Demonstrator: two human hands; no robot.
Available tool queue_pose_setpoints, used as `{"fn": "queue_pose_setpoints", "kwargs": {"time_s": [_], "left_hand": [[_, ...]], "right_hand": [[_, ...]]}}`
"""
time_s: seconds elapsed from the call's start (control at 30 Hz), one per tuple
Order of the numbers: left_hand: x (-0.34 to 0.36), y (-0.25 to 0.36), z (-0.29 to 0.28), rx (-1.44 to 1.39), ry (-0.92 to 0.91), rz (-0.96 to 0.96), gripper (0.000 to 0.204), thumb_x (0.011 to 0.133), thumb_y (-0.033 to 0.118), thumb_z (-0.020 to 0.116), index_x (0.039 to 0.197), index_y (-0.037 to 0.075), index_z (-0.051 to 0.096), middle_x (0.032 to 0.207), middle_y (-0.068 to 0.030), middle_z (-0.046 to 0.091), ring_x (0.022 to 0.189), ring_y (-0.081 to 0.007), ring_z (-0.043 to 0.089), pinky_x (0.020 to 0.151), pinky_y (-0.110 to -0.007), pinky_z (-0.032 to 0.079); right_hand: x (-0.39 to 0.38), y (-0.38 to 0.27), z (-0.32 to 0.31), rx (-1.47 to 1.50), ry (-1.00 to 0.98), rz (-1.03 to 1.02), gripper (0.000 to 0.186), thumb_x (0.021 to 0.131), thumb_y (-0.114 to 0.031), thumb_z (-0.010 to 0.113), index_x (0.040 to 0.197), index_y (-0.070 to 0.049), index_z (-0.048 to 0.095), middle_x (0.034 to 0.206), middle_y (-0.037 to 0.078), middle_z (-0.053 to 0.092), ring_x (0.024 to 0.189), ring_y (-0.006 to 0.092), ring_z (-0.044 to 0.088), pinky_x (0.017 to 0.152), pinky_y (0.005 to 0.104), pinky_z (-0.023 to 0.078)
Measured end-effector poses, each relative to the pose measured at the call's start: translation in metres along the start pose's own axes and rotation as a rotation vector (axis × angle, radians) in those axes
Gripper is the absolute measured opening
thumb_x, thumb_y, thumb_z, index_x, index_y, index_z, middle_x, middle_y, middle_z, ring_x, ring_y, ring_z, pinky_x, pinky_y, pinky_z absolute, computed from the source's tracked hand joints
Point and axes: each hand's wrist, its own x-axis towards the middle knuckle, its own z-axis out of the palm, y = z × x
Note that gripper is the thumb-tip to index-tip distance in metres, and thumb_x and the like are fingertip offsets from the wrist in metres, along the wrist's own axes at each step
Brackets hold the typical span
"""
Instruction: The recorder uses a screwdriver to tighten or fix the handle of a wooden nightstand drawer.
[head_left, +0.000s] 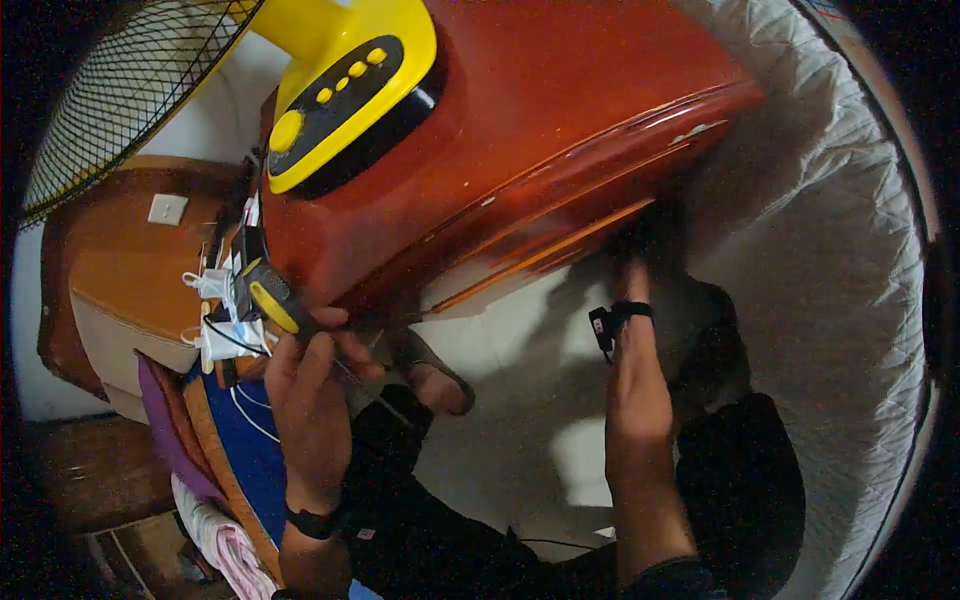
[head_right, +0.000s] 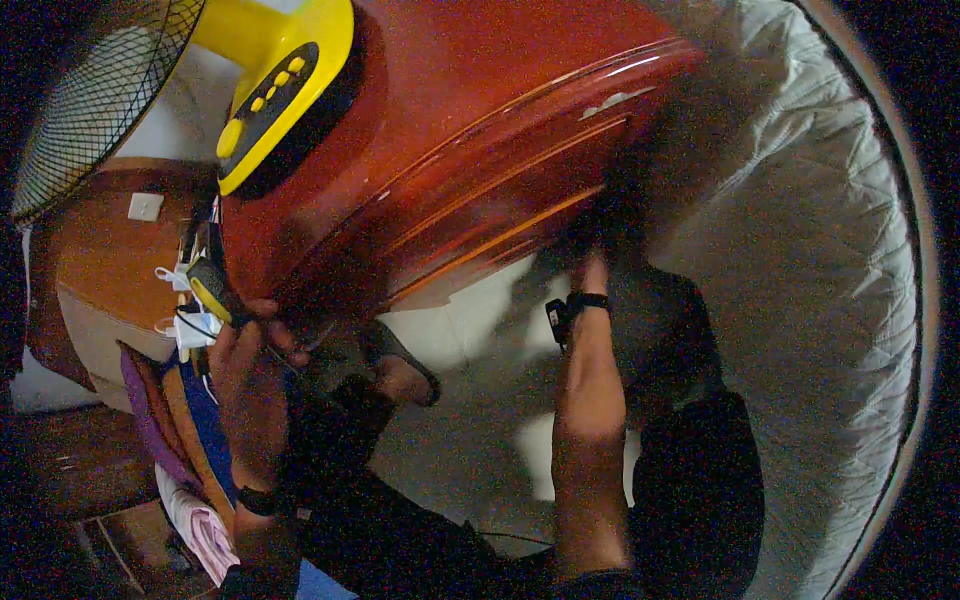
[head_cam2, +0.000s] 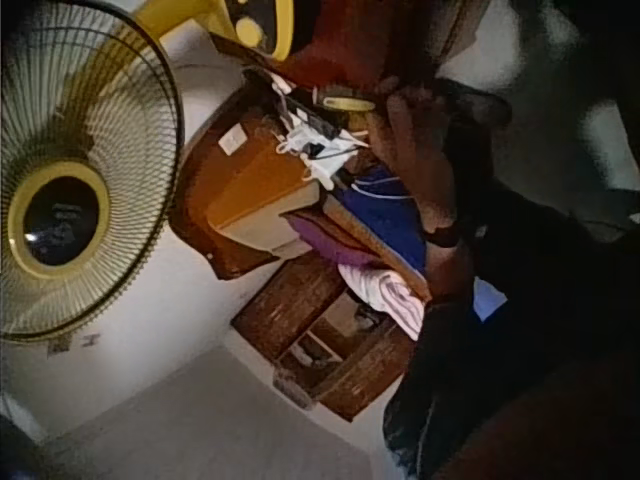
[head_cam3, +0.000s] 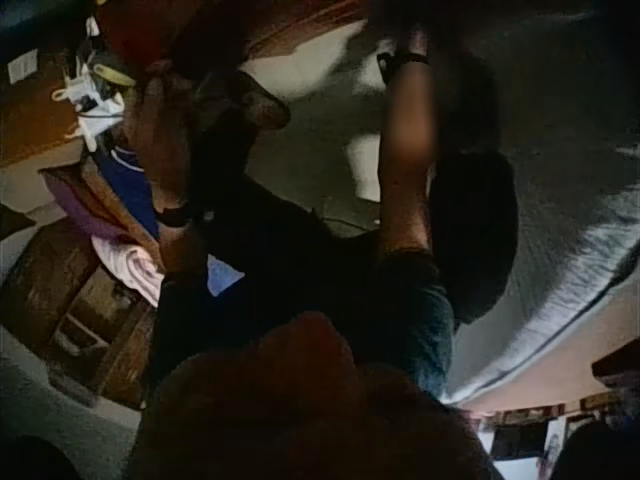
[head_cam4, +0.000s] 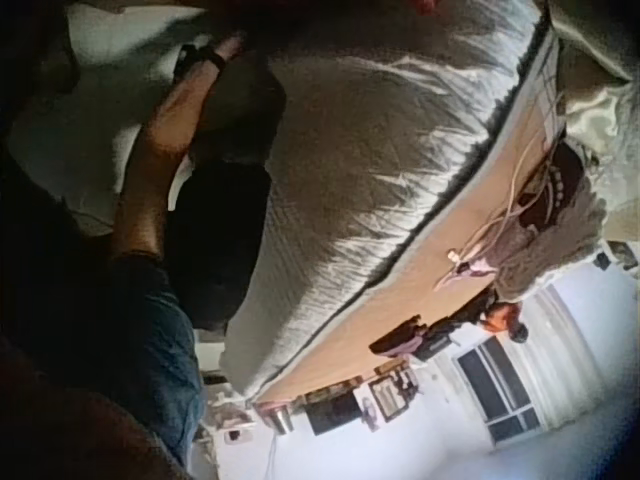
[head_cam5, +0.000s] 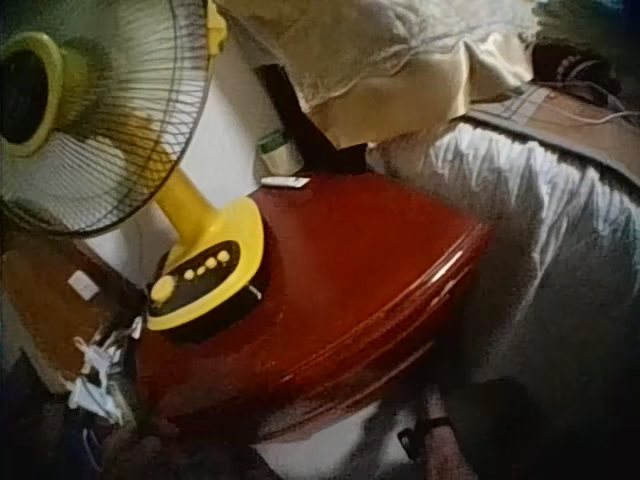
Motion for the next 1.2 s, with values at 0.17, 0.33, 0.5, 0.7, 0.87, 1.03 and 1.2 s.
{"fn": "queue_pose_setpoints", "kwargs": {"time_s": [0.17, 0.33, 0.5, 0.7, 0.87, 1.03, 1.2], "left_hand": [[0.000, 0.000, -0.003, 0.038, 0.007, 0.017, 0.024, 0.099, 0.019, 0.053, 0.116, 0.002, 0.056, 0.085, -0.0058, 0.060, 0.078, -0.0162, 0.059, 0.070, -0.030, 0.050], [-0.001, 0.003, -0.001, 0.019, -0.011, 0.023, 0.025, 0.100, 0.020, 0.053, 0.116, 0.001, 0.056, 0.084, -0.0055, 0.060, 0.076, -0.0159, 0.059, 0.070, -0.029, 0.050], [-0.006, -0.002, -0.013, 0.037, 0.048, 0.013, 0.025, 0.100, 0.020, 0.052, 0.116, 0.002, 0.056, 0.082, -0.0057, 0.059, 0.074, -0.0156, 0.058, 0.069, -0.028, 0.049], [-0.014, 0.004, -0.022, 0.041, 0.024, 0.007, 0.025, 0.099, 0.016, 0.050, 0.116, -0.001, 0.054, 0.084, -0.0089, 0.062, 0.074, -0.0169, 0.061, 0.073, -0.030, 0.051], [-0.022, 0.005, -0.014, -0.043, 0.059, -0.130, 0.024, 0.099, 0.015, 0.050, 0.116, -0.001, 0.054, 0.083, -0.0090, 0.063, 0.074, -0.0174, 0.062, 0.074, -0.031, 0.051], [-0.027, 0.004, -0.018, -0.025, 0.034, -0.120, 0.021, 0.097, 0.012, 0.047, 0.114, 0.001, 0.054, 0.075, -0.0076, 0.060, 0.068, -0.0191, 0.059, 0.067, -0.030, 0.049], [-0.041, 0.007, -0.031, 0.068, -0.048, -0.200, 0.022, 0.097, 0.013, 0.049, 0.114, 0.000, 0.054, 0.078, -0.0085, 0.063, 0.071, -0.0184, 0.061, 0.071, -0.030, 0.049]], "right_hand": [[-0.006, 0.001, 0.007, 0.023, 0.028, -0.047, 0.050, 0.100, -0.032, 0.050, 0.136, 0.003, 0.051, 0.134, 0.011, 0.056, 0.114, 0.0226, 0.055, 0.099, 0.0332, 0.041], [-0.007, 0.016, 0.002, -0.209, 0.173, -0.088, 0.050, 0.102, -0.039, 0.049, 0.129, 0.003, 0.054, 0.118, 0.009, 0.061, 0.101, 0.0202, 0.055, 0.089, 0.0332, 0.044], [-0.047, 0.056, 0.026, -0.438, 0.137, -0.049, 0.039, 0.104, -0.035, 0.046, 0.115, 0.001, 0.057, 0.101, 0.005, 0.060, 0.089, 0.0155, 0.052, 0.082, 0.0313, 0.044], [-0.101, 0.104, 0.056, -0.200, 0.109, -0.170, 0.028, 0.104, -0.029, 0.048, 0.104, -0.002, 0.058, 0.085, -0.003, 0.050, 0.074, 0.0102, 0.043, 0.069, 0.0280, 0.039], [-0.132, 0.152, 0.049, -0.264, -0.017, -0.042, 0.029, 0.104, -0.028, 0.048, 0.108, -0.002, 0.060, 0.091, -0.001, 0.056, 0.080, 0.0103, 0.048, 0.073, 0.0257, 0.041], [-0.175, 0.183, 0.056, -0.075, -0.243, 0.201, 0.024, 0.103, -0.022, 0.049, 0.116, -0.006, 0.061, 0.100, -0.001, 0.062, 0.084, 0.0099, 0.056, 0.071, 0.0278, 0.050], [-0.174, 0.201, 0.045, -0.175, -0.337, 0.100, 0.029, 0.101, -0.017, 0.052, 0.126, -0.006, 0.060, 0.104, -0.001, 0.062, 0.085, 0.0100, 0.057, 0.073, 0.0280, 0.050]]}}
